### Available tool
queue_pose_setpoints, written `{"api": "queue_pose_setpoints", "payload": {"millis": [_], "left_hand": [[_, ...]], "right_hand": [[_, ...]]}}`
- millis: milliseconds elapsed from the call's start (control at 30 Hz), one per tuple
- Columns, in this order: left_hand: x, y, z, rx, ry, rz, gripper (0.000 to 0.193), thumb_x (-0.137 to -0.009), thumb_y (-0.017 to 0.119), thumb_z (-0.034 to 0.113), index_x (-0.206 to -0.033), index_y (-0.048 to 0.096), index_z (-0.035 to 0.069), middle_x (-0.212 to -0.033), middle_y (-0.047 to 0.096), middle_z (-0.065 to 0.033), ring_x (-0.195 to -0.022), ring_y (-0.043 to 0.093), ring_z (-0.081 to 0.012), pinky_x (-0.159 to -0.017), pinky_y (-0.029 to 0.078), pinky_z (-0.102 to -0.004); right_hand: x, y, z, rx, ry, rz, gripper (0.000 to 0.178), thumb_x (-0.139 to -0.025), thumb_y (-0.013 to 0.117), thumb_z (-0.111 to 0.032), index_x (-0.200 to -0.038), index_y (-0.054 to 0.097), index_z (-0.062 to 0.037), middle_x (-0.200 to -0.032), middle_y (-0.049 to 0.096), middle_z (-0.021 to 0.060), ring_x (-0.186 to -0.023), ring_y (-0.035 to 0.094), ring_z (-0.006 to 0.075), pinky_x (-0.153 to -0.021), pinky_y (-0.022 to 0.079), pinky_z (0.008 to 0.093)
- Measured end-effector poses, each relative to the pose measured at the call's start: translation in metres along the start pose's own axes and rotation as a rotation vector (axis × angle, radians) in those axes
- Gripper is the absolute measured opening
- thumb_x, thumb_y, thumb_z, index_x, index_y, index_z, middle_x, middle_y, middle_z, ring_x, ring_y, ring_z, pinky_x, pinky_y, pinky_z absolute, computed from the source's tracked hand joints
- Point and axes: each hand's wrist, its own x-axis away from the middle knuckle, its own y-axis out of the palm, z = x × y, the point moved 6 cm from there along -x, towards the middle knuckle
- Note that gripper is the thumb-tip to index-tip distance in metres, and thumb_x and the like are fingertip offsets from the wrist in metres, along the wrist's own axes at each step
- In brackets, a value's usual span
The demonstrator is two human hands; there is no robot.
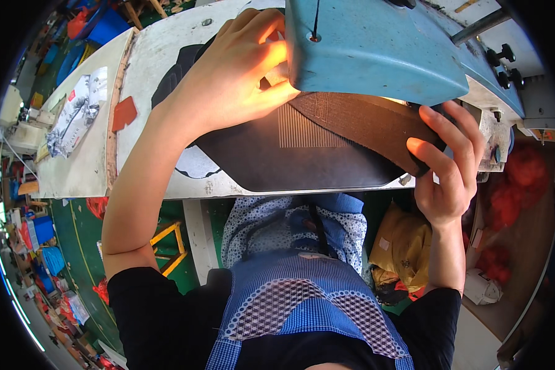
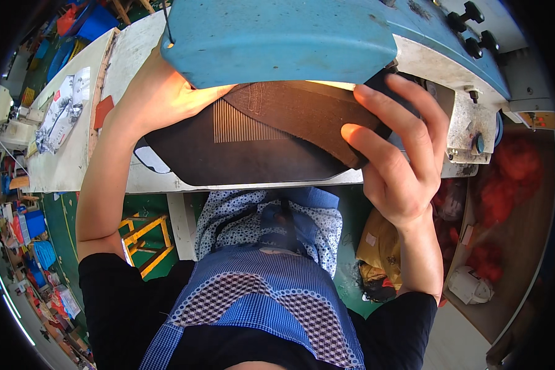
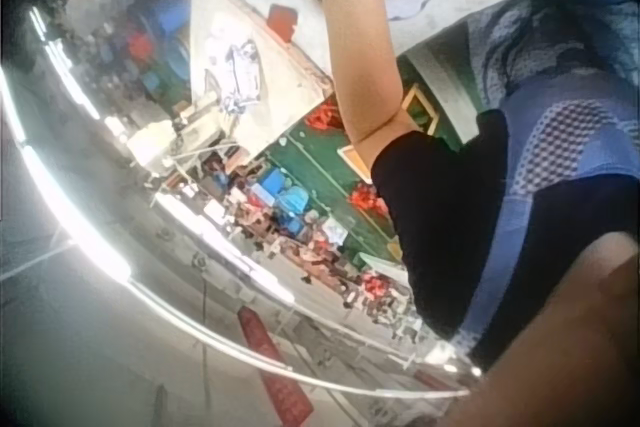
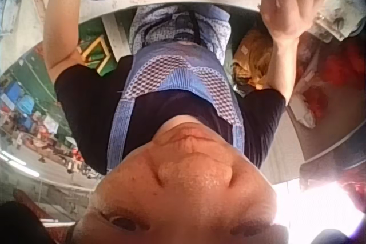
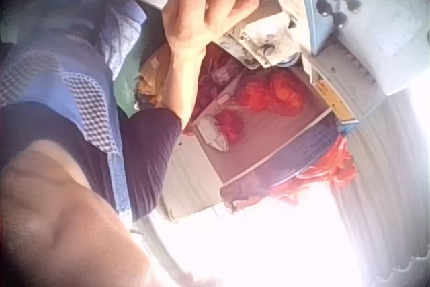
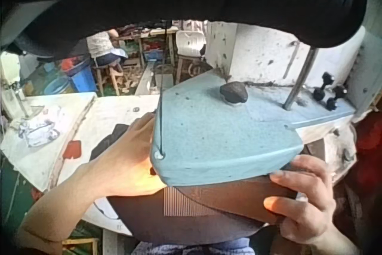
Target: The person aligns and feeds shoe upper fabric pieces into a sewing machine by hand, guiding the edges through the machine one by one.
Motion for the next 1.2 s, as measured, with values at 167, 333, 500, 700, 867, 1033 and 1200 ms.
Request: {"api": "queue_pose_setpoints", "payload": {"millis": [167,333,500,700,867,1033,1200], "left_hand": [[-0.007,-0.009,0.012,-0.115,0.152,0.219,0.028,-0.082,0.077,0.019,-0.104,0.067,0.006,-0.113,0.068,-0.0139,-0.104,0.065,-0.0333,-0.091,0.053,-0.0429],[-0.001,-0.007,0.008,-0.1,0.154,0.211,0.017,-0.081,0.073,0.013,-0.093,0.065,0.005,-0.111,0.065,-0.0113,-0.105,0.062,-0.0317,-0.096,0.05,-0.0439],[0.001,-0.004,0.001,-0.107,0.086,0.16,0.041,-0.079,0.083,0.023,-0.114,0.069,0.007,-0.113,0.069,-0.0168,-0.104,0.066,-0.0381,-0.091,0.055,-0.0438],[-0.004,-0.013,0.019,-0.072,0.252,0.321,0.019,-0.081,0.074,0.014,-0.094,0.064,0.004,-0.105,0.064,-0.0113,-0.1,0.062,-0.0326,-0.093,0.051,-0.0443],[-0.002,-0.011,0.016,-0.077,0.197,0.293,0.021,-0.082,0.076,0.018,-0.094,0.065,0.005,-0.105,0.064,-0.011,-0.1,0.062,-0.0323,-0.091,0.051,-0.044],[0.001,-0.01,0.024,0.006,0.123,0.211,0.031,-0.08,0.081,0.028,-0.095,0.066,0.005,-0.105,0.063,-0.0109,-0.101,0.062,-0.0318,-0.091,0.051,-0.0437],[0.006,-0.007,0.027,-0.068,0.095,0.187,0.041,-0.076,0.084,0.036,-0.098,0.068,0.005,-0.111,0.062,-0.0124,-0.107,0.06,-0.0323,-0.094,0.05,-0.0437]], "right_hand": [[-0.003,-0.001,-0.011,-0.058,-0.084,-0.039,0.032,-0.06,0.074,0.001,-0.091,0.072,-0.0032,-0.105,0.071,0.0128,-0.101,0.068,0.0342,-0.083,0.059,0.0403],[-0.005,0.004,-0.023,-0.025,-0.109,-0.036,0.035,-0.057,0.078,-0.001,-0.091,0.076,-0.0048,-0.101,0.07,0.0077,-0.097,0.066,0.0288,-0.08,0.057,0.0368],[-0.005,0.006,-0.031,-0.019,-0.106,-0.026,0.036,-0.056,0.079,-0.001,-0.091,0.077,-0.0052,-0.099,0.069,0.0065,-0.096,0.065,0.0275,-0.079,0.057,0.0355],[-0.009,0.013,-0.038,-0.031,-0.108,-0.032,0.038,-0.053,0.079,-0.002,-0.091,0.077,-0.0025,-0.095,0.069,0.0071,-0.091,0.064,0.0266,-0.075,0.058,0.034],[-0.01,0.022,-0.041,-0.06,-0.116,-0.046,0.041,-0.05,0.074,-0.005,-0.091,0.077,0.0003,-0.094,0.07,0.0096,-0.09,0.064,0.027,-0.074,0.058,0.0345],[-0.012,0.029,-0.042,-0.097,-0.097,-0.085,0.041,-0.052,0.074,-0.005,-0.092,0.076,0.001,-0.094,0.07,0.0102,-0.091,0.064,0.0279,-0.075,0.058,0.0341],[-0.014,0.033,-0.042,-0.114,-0.089,-0.109,0.044,-0.055,0.073,-0.001,-0.099,0.075,0.0006,-0.101,0.07,0.0115,-0.093,0.064,0.0292,-0.077,0.058,0.0355]]}}
